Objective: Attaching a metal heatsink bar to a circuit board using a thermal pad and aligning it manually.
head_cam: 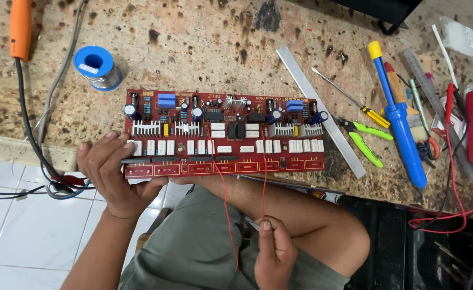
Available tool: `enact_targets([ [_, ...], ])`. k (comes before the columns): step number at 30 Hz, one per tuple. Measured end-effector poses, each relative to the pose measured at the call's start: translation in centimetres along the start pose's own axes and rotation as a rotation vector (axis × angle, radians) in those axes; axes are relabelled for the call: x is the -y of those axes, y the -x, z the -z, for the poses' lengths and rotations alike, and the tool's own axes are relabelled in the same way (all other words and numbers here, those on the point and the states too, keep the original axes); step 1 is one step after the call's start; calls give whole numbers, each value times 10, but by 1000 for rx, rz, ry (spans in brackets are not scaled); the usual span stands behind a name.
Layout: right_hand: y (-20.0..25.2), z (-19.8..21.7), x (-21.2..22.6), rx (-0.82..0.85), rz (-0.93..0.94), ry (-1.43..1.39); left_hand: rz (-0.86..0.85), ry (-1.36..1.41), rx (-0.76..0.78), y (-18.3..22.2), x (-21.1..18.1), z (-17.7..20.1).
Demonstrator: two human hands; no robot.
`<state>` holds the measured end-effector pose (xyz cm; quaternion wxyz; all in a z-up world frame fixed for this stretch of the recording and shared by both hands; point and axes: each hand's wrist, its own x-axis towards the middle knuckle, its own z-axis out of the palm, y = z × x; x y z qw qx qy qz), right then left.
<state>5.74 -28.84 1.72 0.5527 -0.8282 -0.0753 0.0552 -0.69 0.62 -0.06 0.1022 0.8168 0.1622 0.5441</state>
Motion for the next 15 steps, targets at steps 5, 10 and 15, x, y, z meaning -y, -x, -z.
enact_targets([
  [5,14,3,-25,-20,-49,-78,5,5,2,0,0,0],
  [10,28,1,-60,-81,-49,-161,16,35,8,0,-3,0],
  [15,46,7,-65,-107,32,46,55,50,-6,-1,-6,-2],
])
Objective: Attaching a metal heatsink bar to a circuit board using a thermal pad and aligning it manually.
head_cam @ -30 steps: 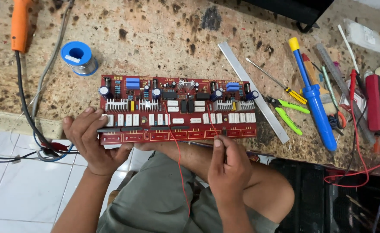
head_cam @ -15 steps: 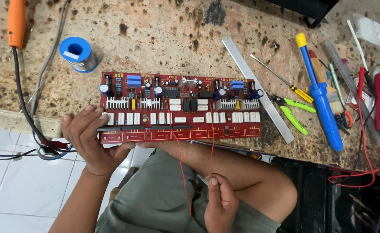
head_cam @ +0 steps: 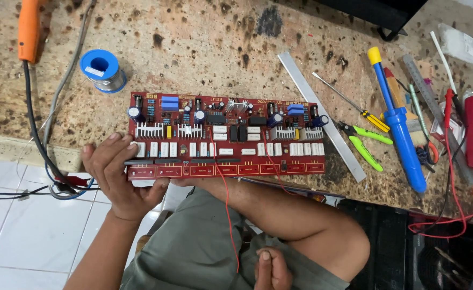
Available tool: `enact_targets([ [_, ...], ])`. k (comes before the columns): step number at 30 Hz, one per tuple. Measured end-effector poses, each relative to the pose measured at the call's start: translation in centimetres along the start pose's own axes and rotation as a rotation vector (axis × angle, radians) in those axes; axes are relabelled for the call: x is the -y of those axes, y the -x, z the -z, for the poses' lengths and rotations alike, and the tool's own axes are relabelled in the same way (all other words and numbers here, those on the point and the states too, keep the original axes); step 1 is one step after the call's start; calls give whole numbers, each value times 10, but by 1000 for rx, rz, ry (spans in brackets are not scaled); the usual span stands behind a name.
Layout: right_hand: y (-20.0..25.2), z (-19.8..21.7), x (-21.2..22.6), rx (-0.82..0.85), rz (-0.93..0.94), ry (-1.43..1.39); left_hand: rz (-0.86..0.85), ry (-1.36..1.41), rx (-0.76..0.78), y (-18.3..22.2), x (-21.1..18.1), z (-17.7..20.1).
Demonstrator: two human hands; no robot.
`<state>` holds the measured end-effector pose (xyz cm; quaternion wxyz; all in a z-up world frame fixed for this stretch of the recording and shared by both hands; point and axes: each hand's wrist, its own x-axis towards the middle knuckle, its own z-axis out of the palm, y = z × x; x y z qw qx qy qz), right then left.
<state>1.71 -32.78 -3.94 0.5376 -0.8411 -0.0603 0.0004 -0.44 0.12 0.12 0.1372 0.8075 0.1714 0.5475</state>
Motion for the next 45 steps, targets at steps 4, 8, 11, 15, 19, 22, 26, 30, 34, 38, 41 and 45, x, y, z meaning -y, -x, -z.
enact_targets([
  [4,-25,19,15,-60,148,179,6,17,-19,-1,-2,-1],
  [8,-103,37,51,-239,577,369,2,13,3,-1,-2,1],
  [11,-174,44,82,-173,690,529,-2,7,23,-1,-3,5],
  [15,-241,50,104,21,618,785,7,15,54,-1,-4,8],
  [19,-267,41,94,-12,612,732,13,21,41,-3,-6,8],
  [22,-267,35,96,-87,579,735,33,24,35,-2,-9,7],
  [26,-262,32,96,-148,545,711,61,43,48,-1,-13,9],
  [30,-265,34,87,-218,570,756,90,59,46,-4,-17,10],
  [34,-262,33,88,-239,590,709,95,52,42,-3,-15,7],
  [38,-260,32,82,-347,756,533,38,164,-32,-3,-9,3],
  [41,-246,32,87,-406,921,428,38,160,-51,1,-6,0],
  [45,-158,5,145,-105,857,247,71,39,7,6,-6,2],
])
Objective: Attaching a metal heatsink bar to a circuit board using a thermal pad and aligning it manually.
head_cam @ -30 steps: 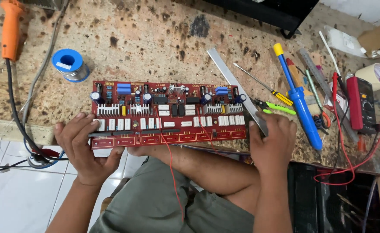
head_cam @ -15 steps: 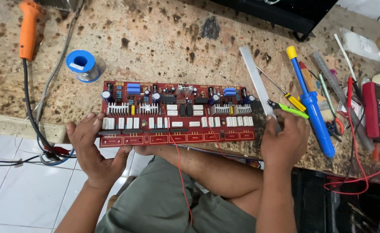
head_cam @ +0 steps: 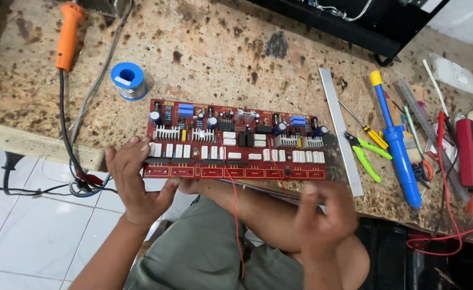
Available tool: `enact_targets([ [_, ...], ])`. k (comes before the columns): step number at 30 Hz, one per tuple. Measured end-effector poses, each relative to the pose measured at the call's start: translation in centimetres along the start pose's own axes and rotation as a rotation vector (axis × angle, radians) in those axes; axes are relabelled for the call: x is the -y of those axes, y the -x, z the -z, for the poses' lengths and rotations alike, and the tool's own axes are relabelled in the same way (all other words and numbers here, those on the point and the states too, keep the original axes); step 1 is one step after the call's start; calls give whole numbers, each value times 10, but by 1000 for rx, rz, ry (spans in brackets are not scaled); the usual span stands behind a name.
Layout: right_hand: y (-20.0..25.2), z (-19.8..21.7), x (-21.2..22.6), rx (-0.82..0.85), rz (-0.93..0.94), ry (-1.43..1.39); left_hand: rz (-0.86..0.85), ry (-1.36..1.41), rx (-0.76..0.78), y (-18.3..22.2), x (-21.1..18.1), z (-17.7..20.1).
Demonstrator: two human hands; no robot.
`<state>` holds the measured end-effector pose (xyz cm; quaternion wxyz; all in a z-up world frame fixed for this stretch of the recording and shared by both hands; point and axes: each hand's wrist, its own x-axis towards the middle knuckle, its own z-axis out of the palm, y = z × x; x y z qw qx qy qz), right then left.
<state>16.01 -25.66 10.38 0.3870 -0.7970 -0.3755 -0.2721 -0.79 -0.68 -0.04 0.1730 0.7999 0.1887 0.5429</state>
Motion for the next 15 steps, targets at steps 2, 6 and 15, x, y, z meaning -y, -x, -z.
enact_targets([
  [2,1,-10,36,156,-20,-33,1,-8,-5,1,0,0],
  [6,19,-36,53,553,-199,9,-12,-8,-15,-1,0,0],
  [15,-3,-48,67,306,47,-157,-8,-46,-12,1,4,-1],
])
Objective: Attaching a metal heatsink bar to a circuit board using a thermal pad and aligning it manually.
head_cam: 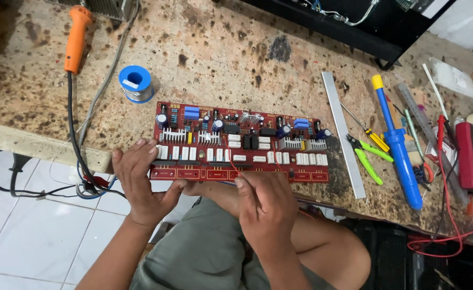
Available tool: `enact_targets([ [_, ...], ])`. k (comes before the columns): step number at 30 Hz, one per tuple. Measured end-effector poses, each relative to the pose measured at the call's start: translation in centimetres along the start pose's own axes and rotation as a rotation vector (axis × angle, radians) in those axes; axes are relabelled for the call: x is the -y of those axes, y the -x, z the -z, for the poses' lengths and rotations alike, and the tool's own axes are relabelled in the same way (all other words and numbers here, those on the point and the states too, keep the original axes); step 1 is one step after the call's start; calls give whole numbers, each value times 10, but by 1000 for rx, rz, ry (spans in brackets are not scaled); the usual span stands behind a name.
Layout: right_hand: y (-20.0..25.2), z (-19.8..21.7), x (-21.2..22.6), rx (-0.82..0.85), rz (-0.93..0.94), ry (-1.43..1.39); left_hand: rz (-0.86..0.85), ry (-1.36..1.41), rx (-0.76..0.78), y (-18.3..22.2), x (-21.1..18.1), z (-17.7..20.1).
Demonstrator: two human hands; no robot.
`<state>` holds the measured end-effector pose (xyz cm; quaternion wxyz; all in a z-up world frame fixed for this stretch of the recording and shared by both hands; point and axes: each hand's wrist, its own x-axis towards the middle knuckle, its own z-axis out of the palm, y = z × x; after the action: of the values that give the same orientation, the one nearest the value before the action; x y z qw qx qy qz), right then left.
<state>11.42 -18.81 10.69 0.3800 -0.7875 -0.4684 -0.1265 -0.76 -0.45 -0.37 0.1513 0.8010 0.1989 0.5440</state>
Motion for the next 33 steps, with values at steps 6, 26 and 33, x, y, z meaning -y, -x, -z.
enact_targets([
  [6,-28,24,-37,-149,54,207,-1,5,12,0,1,2],
  [26,29,101,-169,-142,-348,555,-43,132,-32,-3,3,-2],
  [33,5,110,-146,-2,-694,421,-51,130,-43,-5,1,-2],
])
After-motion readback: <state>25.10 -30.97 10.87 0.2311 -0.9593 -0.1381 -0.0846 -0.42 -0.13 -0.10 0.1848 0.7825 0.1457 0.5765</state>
